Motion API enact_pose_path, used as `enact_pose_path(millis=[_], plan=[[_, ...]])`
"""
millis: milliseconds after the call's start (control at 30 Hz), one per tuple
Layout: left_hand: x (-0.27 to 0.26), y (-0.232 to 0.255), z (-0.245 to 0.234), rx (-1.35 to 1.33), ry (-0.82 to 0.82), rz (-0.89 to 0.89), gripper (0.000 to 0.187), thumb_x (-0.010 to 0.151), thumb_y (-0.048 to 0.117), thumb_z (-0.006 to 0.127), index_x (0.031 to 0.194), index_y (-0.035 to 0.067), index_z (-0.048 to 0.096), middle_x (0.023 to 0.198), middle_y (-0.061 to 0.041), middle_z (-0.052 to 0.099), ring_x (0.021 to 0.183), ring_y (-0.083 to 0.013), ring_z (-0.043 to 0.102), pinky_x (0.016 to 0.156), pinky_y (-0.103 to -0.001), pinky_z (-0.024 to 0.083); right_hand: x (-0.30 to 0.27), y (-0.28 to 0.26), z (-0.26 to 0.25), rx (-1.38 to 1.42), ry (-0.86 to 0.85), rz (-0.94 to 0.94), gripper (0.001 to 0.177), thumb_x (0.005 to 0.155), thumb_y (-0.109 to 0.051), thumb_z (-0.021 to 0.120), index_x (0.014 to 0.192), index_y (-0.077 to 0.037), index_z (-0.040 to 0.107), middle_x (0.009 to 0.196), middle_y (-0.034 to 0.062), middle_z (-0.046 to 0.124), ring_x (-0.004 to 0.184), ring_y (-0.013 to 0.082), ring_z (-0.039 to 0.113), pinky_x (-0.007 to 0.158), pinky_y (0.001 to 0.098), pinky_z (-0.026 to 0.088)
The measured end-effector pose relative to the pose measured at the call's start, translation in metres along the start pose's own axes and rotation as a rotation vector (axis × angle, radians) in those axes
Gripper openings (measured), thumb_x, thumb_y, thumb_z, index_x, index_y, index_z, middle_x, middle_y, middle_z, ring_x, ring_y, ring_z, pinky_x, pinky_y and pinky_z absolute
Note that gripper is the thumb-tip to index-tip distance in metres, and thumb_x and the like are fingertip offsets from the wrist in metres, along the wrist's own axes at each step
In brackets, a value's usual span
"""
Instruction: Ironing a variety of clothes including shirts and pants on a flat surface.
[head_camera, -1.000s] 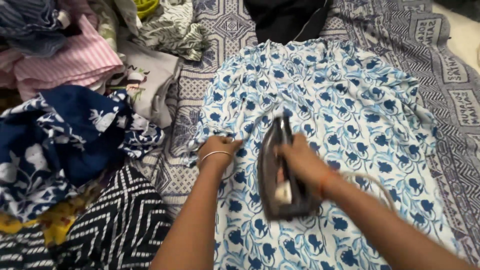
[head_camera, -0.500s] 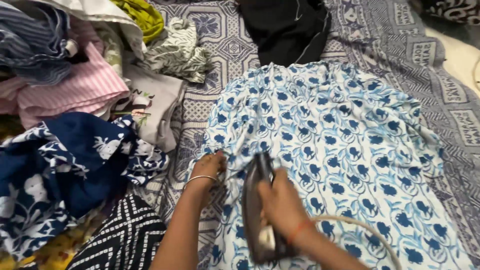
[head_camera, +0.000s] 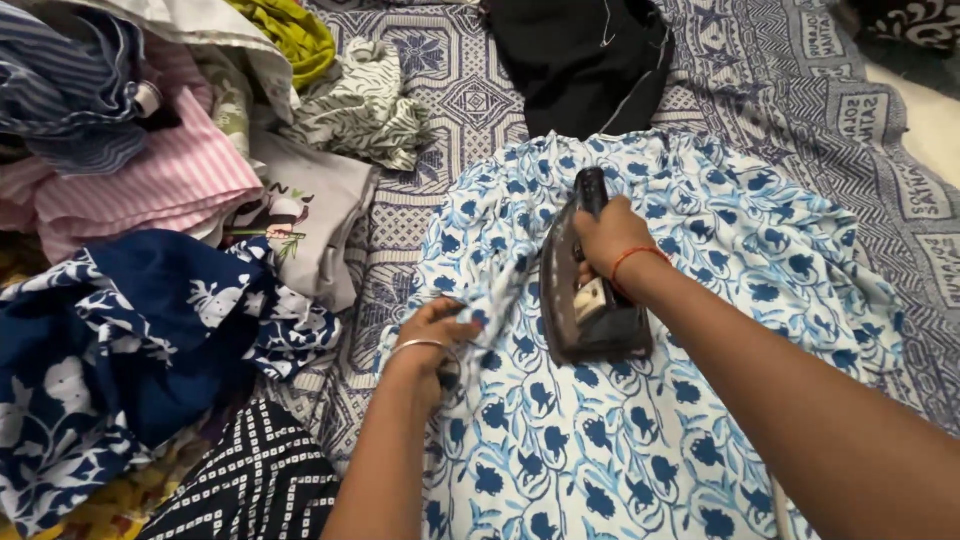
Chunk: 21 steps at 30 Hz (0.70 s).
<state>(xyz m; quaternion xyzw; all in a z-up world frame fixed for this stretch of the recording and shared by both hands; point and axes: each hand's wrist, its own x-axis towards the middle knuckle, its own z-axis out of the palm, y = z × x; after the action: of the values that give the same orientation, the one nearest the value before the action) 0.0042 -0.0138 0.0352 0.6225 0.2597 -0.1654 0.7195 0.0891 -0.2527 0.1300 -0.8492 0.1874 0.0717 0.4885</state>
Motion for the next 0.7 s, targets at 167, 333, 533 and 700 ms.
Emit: enact_pose_path(millis=[167, 333, 533, 700], plan=[[0.012, 0.002, 0.0, -0.205, 0.122, -0.078, 0.049, 0.074, -0.003, 0.075, 0.12, 0.012, 0.066, 0.105, -0.007, 0.072, 0.091, -0.0222, 0.065, 0.08, -0.037, 0.051, -0.042, 0.027, -0.017, -0.155, -0.114, 0.009, 0.038, 0.096, -0.027, 0.057, 0.111, 0.007, 0.05, 0.078, 0.0186, 0.071, 0.054, 0.0258, 0.069, 0.051, 0.0416, 0.057], [0.047, -0.055, -0.009, -0.313, 0.285, 0.206, 0.056, 0.071, -0.002, 0.079, 0.124, 0.009, 0.065, 0.115, -0.009, 0.071, 0.099, -0.0195, 0.064, 0.09, -0.032, 0.049, -0.118, 0.082, -0.044, -0.307, -0.186, 0.036, 0.037, 0.094, -0.031, 0.059, 0.109, 0.002, 0.049, 0.076, 0.0231, 0.072, 0.059, 0.0329, 0.073, 0.057, 0.0459, 0.057], [-0.1, 0.006, 0.065, 0.869, 0.683, 0.513, 0.085, 0.067, 0.027, 0.079, 0.146, 0.017, 0.046, 0.157, -0.018, 0.039, 0.143, -0.0376, 0.032, 0.097, -0.063, 0.029, -0.179, 0.157, -0.078, -0.389, -0.195, -0.05, 0.048, 0.084, -0.032, 0.064, 0.122, -0.007, 0.048, 0.078, 0.0253, 0.074, 0.08, 0.0383, 0.075, 0.072, 0.0491, 0.057], [-0.093, -0.045, 0.09, 1.189, 0.408, 0.838, 0.083, 0.077, 0.035, 0.064, 0.155, 0.022, 0.038, 0.164, -0.013, 0.03, 0.151, -0.0346, 0.019, 0.112, -0.062, 0.012, -0.124, 0.136, -0.1, -0.507, -0.135, -0.004, 0.043, 0.09, -0.037, 0.062, 0.117, -0.006, 0.051, 0.083, 0.0236, 0.074, 0.08, 0.0396, 0.075, 0.076, 0.0488, 0.058]])
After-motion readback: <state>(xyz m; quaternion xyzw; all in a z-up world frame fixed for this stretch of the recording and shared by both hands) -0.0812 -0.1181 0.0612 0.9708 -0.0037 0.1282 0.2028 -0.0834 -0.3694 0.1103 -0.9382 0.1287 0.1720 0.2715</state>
